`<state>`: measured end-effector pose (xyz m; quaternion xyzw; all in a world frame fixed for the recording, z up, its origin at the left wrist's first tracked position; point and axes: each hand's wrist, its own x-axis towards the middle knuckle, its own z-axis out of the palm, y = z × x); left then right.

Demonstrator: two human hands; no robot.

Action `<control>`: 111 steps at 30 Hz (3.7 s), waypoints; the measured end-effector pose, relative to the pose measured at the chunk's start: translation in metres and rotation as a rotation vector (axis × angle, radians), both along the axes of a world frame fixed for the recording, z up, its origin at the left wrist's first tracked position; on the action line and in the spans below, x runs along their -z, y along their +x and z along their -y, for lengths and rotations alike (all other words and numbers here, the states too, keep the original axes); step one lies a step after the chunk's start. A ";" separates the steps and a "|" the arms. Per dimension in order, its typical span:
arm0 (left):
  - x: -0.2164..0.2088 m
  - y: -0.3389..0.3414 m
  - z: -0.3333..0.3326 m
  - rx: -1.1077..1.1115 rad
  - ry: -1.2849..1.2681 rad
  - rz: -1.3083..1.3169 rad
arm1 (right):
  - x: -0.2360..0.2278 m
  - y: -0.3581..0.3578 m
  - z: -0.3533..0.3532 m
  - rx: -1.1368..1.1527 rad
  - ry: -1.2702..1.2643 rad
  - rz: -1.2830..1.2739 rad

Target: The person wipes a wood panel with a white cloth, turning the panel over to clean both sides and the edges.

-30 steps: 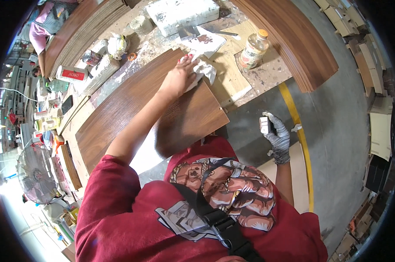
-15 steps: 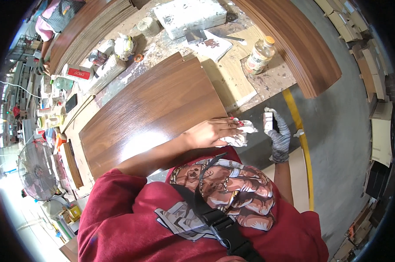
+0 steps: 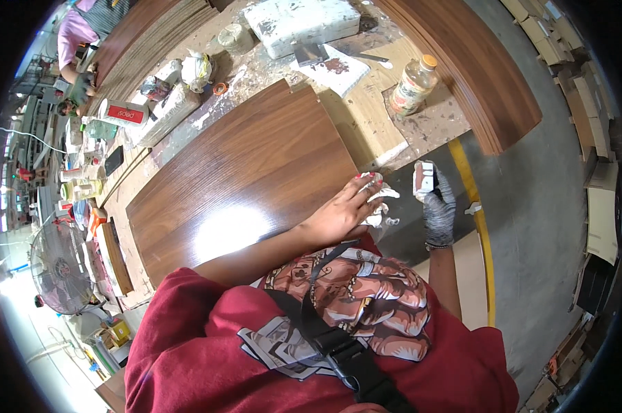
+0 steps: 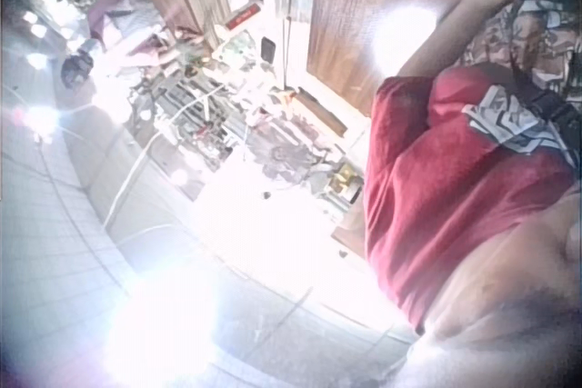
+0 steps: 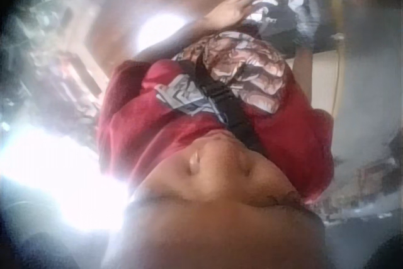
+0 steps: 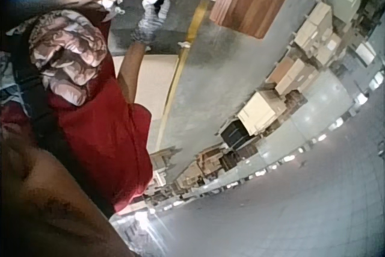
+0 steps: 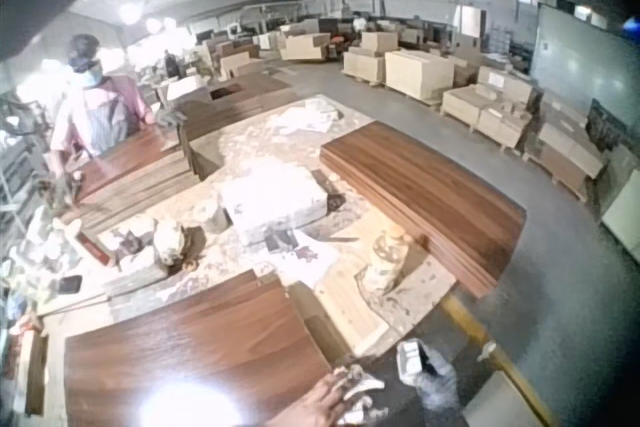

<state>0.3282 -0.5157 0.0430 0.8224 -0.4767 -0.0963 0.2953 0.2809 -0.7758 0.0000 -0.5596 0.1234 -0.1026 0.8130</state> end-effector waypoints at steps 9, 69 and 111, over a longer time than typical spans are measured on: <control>0.015 0.003 0.016 0.417 -0.311 -0.062 | 0.002 -0.005 0.008 0.006 -0.089 -0.046; 0.068 -0.190 -0.504 -1.465 0.269 0.259 | 0.031 -0.091 -0.135 0.420 -0.774 0.074; 0.036 -0.278 -0.583 -1.165 -0.414 -0.175 | 0.029 -0.146 -0.290 0.427 -0.823 0.162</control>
